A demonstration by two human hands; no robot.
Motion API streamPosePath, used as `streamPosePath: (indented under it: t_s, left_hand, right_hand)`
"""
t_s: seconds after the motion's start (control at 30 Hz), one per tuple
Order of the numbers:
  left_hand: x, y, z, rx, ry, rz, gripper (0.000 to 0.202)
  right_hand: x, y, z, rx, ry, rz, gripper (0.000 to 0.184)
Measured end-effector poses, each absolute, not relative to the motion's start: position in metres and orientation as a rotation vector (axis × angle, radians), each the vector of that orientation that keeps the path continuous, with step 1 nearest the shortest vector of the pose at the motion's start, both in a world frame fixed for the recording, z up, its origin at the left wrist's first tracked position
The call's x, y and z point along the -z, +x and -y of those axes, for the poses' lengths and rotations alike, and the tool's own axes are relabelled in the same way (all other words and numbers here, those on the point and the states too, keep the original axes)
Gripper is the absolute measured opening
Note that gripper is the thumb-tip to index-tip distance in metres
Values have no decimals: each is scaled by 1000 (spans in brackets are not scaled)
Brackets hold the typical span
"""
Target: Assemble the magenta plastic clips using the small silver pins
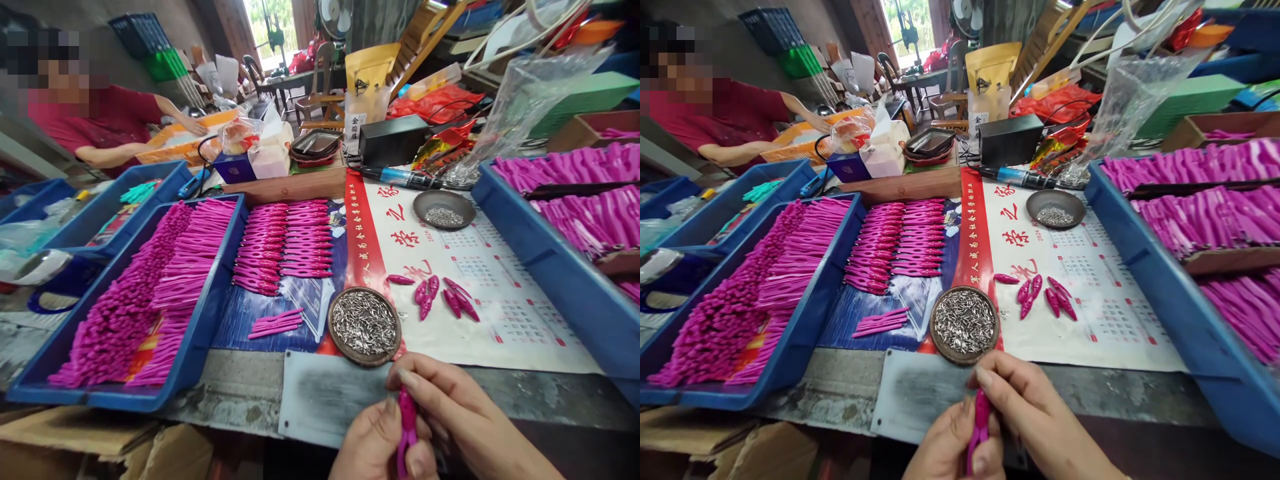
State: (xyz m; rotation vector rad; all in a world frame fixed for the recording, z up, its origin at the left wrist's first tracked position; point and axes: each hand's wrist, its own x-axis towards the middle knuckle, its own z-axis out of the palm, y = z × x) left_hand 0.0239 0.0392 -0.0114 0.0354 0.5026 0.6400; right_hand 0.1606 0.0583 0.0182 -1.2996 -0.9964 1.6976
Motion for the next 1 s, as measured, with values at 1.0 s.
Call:
streamPosePath:
  t_s: [1.0]
  left_hand:
    - [-10,16,-21,-702,1442,-1442,12]
  right_hand:
    - [-3,183,-36,-1718,-1293,964,37]
